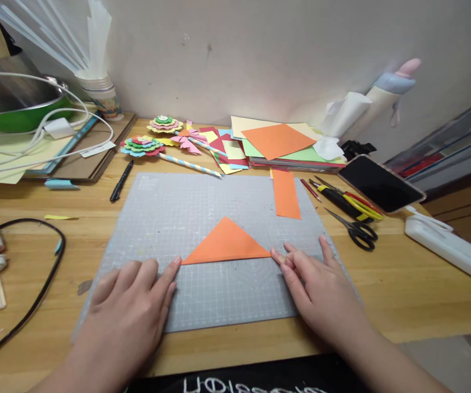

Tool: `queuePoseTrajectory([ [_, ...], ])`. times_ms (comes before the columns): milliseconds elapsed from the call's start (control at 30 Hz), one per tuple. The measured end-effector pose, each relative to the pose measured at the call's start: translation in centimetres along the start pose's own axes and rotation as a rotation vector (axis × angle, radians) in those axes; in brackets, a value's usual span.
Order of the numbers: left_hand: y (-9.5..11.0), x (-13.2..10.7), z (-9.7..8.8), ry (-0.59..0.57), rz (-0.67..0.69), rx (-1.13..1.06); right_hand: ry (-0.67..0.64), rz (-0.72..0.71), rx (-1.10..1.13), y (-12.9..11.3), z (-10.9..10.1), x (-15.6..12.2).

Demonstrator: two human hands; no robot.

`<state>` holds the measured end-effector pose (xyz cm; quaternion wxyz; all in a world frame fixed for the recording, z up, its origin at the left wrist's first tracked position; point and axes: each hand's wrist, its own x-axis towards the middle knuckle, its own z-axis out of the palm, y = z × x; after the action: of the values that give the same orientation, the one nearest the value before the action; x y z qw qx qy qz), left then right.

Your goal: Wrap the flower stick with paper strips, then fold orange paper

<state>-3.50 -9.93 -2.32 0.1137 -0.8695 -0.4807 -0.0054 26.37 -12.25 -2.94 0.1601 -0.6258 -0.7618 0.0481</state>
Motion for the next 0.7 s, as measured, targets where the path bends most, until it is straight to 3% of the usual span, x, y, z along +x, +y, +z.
queuePoseTrajectory([
  [167, 0.0, 0.4, -0.2, 0.002, 0.029, -0.060, 0.045, -0.032, 0.061, -0.4, -0.2, 0.4],
  [300, 0.3, 1.7, -1.4, -0.018, -0.037, -0.101, 0.077, -0.063, 0.097, -1.0, -0.2, 1.8],
  [433, 1.1, 2.9, -2.4, -0.004, -0.099, -0.077, -0.082, -0.093, 0.143, -1.8, 0.5, 3.6],
  [567, 2.3, 4.0, -2.2, 0.051, 0.007, -0.218, -0.169, -0.119, 0.164, -2.6, 0.5, 4.6],
  [700, 2.7, 4.4, -1.8, 0.149, 0.097, -0.331, -0.174, -0.180, 0.189, -3.9, -1.3, 4.5],
])
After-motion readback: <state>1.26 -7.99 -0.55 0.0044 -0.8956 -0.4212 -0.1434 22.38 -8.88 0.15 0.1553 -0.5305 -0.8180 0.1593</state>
